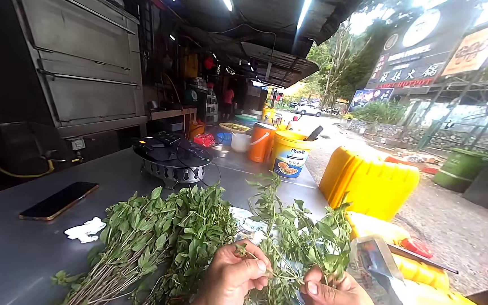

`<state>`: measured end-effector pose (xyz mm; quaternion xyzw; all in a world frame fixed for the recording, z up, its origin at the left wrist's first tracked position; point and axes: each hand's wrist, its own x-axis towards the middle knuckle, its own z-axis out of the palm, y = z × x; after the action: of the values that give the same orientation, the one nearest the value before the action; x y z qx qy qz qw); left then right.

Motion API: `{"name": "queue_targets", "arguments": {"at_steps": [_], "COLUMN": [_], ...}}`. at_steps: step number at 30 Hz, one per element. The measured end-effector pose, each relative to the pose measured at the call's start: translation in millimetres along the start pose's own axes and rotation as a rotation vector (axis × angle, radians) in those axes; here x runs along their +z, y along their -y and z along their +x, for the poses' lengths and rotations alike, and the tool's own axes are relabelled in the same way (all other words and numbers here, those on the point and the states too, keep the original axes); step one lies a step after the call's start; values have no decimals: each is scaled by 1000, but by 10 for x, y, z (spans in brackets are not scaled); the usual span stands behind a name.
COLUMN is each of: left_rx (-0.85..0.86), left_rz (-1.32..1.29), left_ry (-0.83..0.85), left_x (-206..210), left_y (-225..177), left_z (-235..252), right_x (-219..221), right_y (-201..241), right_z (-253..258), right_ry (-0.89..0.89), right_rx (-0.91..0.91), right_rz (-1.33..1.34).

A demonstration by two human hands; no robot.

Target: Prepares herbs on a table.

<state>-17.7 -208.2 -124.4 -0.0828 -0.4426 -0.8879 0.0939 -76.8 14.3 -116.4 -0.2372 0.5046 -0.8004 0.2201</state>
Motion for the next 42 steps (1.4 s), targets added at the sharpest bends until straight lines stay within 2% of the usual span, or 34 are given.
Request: {"name": "queue_targets", "arguments": {"at_steps": [4,7,12,16,20,25,29,30,33,37,39,42], "left_rx": [171,346,671,681,553,602,464,474,446,256,214,345], "left_rz": [181,422,1143,1439,1315,1189,1030,997,900,630,585,723], "left_ry": [-11,-23,-10,-171,-330,-428,-515,-458,-130,168,218,185], "left_x": [-57,-109,-252,-226,-178,-112,-234,-312,-413,-231,-117,-22], "left_y": [-33,-59,-82,-25,-5,12,-159,-206,-269,-188,-121,-7], "left_z": [39,79,125,76,50,19,89,121,163,101,58,-7], "right_x": [-15,-30,-53,33,110,184,140,126,133,143,162,190], "right_y": [20,48,100,91,44,20,59,70,84,42,12,-9], "right_z": [-4,-17,-28,-28,-13,-20,-52,-57,-60,-46,-35,-22], "right_ry": [-21,-52,-105,-162,-183,-158,-167,-175,-173,-119,-106,-103], "right_rx": [-11,-13,-9,15,29,14,-47,-61,-65,-42,-31,-16], "right_rz": [-18,-39,-85,-166,-208,-203,-99,-68,-31,-31,-35,-48]}}
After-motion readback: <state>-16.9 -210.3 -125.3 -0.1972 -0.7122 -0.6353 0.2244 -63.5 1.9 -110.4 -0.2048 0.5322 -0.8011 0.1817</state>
